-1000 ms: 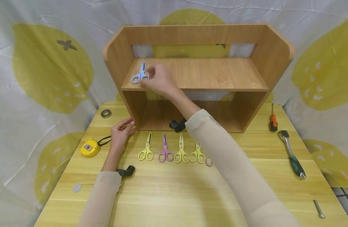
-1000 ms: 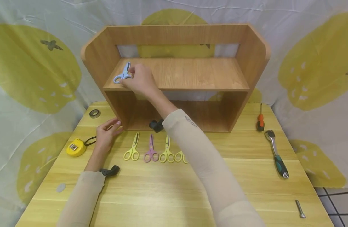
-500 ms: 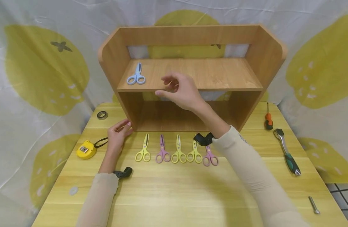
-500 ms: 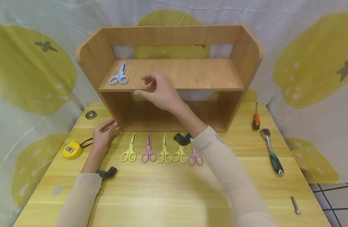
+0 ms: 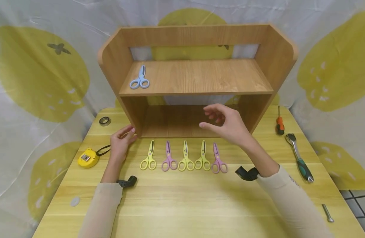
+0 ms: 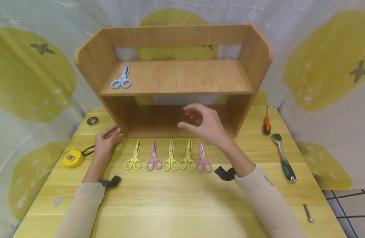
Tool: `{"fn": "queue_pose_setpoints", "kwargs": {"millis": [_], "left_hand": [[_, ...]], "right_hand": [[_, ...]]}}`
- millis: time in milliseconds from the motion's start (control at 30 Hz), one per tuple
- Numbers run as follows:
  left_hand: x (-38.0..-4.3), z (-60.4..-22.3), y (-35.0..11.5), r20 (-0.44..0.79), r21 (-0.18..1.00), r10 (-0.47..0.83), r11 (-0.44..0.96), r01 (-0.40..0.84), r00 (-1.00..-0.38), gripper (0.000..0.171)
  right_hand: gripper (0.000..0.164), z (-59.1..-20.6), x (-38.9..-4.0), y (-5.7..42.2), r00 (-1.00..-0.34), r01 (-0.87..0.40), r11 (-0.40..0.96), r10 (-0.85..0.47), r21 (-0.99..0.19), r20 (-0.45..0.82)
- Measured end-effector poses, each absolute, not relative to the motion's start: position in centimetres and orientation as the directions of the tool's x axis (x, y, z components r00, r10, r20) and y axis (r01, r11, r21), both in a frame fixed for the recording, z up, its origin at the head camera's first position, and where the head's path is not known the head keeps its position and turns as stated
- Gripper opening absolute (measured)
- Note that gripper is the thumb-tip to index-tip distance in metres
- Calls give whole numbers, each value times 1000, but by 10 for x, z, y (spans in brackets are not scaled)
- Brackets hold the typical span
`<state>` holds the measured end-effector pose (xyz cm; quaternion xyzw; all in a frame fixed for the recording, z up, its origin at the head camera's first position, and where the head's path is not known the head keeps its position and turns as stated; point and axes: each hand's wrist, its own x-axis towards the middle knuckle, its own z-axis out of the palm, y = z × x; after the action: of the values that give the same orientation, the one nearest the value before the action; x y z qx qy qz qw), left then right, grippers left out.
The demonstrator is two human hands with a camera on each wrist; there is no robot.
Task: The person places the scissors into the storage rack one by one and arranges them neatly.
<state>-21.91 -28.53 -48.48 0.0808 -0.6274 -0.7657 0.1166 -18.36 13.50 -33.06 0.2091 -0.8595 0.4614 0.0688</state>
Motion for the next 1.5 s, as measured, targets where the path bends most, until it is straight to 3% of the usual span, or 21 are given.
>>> {"fn": "queue_pose_setpoints", "kwargs": {"millis": [267, 600, 1233, 1500], "left_hand": [[-216, -485, -286, -2, 980, -275, -190, 53, -961, 38], [-219, -481, -286, -1, 983, -270, -180, 49, -963, 41], [-220, -483, -284, 3, 984, -290, -169, 54, -957, 39], [-216, -478, -284, -20, 985, -275, -173, 29, -961, 38]], "right_hand": [[50, -376, -152, 180, -931, -353, 533, -281, -768, 233], [51, -422, -138, 210, -959, -259, 569, -248, -781, 137], [63, -477, -114, 211, -969, -104, 550, -244, -829, -40], [56, -489, -113, 208, -958, -152, 537, -288, -830, -11]]}}
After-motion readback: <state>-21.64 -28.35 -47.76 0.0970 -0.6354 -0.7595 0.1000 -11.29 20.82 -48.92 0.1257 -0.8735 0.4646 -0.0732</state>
